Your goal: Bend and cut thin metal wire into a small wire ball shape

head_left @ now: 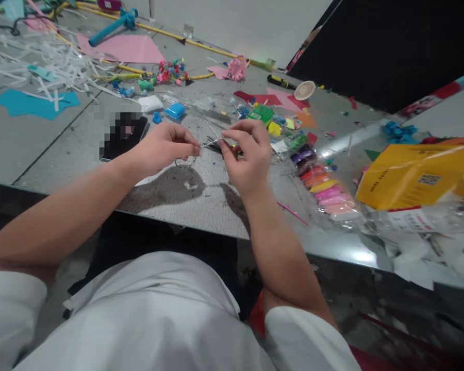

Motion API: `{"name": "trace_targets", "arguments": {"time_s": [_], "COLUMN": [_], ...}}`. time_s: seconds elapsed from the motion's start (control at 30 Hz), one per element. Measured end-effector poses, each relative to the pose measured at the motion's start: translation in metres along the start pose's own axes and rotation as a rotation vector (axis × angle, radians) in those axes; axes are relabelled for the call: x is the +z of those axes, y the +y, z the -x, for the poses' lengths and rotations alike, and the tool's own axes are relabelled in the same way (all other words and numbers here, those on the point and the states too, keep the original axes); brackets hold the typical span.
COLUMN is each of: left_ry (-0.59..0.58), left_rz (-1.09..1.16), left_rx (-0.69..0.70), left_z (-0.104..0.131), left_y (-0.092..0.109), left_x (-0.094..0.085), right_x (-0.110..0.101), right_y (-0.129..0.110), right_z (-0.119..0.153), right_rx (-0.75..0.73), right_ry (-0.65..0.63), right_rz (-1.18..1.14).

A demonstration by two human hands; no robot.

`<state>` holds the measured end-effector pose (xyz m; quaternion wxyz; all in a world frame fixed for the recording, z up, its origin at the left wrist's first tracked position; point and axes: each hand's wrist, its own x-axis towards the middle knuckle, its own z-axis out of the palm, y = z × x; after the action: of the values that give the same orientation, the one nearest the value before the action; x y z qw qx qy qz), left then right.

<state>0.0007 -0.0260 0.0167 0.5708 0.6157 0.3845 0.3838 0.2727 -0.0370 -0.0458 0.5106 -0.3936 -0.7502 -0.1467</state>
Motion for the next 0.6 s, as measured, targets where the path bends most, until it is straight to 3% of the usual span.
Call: {"name": "trace_targets", "arguments": {"time_s": [0.17, 0.3, 0.47, 0.6], "left_ry": [0.138, 0.147, 0.048, 0.029], "left_rz": [0.036, 0.110, 0.227, 0.172], "left_rx": [0.051, 0.068, 0.024, 0.088], "left_z": [0.001, 0.002, 0.004, 0.006], "left_y": [-0.003, -0.005, -0.007, -0.009], "left_x": [0.004, 0.010, 0.016, 0.017], "right_x": [0.016, 0.026, 0.019, 0.010], "right_y": [-0.015, -0.036, -0.056, -0.054], "right_z": [0.002, 0.001, -0.002, -0.004], "right_rx": [0.105, 0.144, 0.340, 0.365], "right_ry": [0.208, 0.341, 0.299, 0.226], "right_rz": [-0.097, -0.193, -0.295, -0.261]}}
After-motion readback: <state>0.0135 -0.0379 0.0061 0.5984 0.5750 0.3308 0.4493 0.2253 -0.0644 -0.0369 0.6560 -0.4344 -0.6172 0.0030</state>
